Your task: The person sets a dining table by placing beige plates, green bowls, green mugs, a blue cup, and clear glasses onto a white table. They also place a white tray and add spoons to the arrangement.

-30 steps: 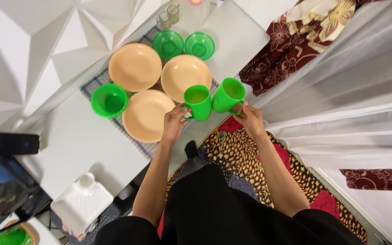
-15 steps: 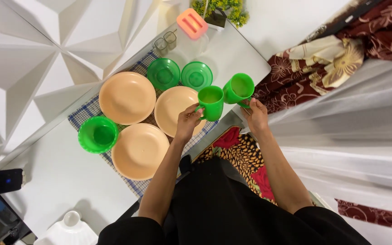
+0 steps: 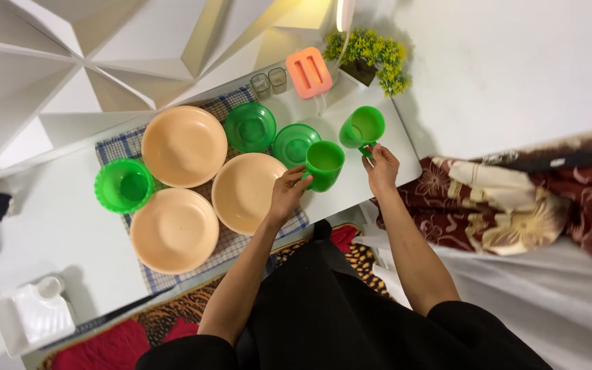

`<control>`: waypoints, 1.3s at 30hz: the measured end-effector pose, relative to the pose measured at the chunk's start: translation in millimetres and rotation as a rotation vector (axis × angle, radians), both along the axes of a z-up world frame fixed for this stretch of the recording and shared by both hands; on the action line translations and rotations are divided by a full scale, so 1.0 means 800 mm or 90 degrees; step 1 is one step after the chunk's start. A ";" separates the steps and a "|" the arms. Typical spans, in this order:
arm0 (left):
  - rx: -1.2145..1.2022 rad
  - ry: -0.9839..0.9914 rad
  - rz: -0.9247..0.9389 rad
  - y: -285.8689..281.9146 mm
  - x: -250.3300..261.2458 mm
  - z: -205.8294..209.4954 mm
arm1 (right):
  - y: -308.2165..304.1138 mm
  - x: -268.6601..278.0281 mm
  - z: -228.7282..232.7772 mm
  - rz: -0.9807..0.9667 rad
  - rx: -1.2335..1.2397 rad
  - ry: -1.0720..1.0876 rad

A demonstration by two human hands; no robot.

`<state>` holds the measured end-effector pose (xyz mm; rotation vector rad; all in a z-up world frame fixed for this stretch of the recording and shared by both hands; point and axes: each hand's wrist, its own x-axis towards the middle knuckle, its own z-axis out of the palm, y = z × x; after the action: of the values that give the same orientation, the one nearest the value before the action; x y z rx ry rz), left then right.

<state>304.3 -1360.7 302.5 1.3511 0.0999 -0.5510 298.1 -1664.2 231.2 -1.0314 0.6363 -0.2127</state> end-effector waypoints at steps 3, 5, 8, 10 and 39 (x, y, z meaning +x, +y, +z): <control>0.012 -0.046 0.026 -0.025 -0.011 -0.001 | -0.012 0.043 -0.021 0.031 -0.012 0.015; 0.034 -0.018 0.048 -0.040 -0.017 0.001 | -0.012 0.066 -0.028 0.045 -0.011 0.016; 0.048 -0.002 0.079 -0.053 -0.027 0.001 | 0.000 0.088 -0.033 0.036 0.017 0.025; 0.047 0.001 0.099 -0.056 -0.032 -0.004 | 0.005 0.099 -0.037 0.031 0.022 0.033; 0.055 -0.080 0.134 -0.100 -0.036 -0.008 | -0.023 0.065 0.025 0.079 -0.235 0.182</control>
<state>275.6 -1440.4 295.8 1.4359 0.1638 -0.2867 349.9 -1682.3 250.9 -1.4693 0.8067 -0.0741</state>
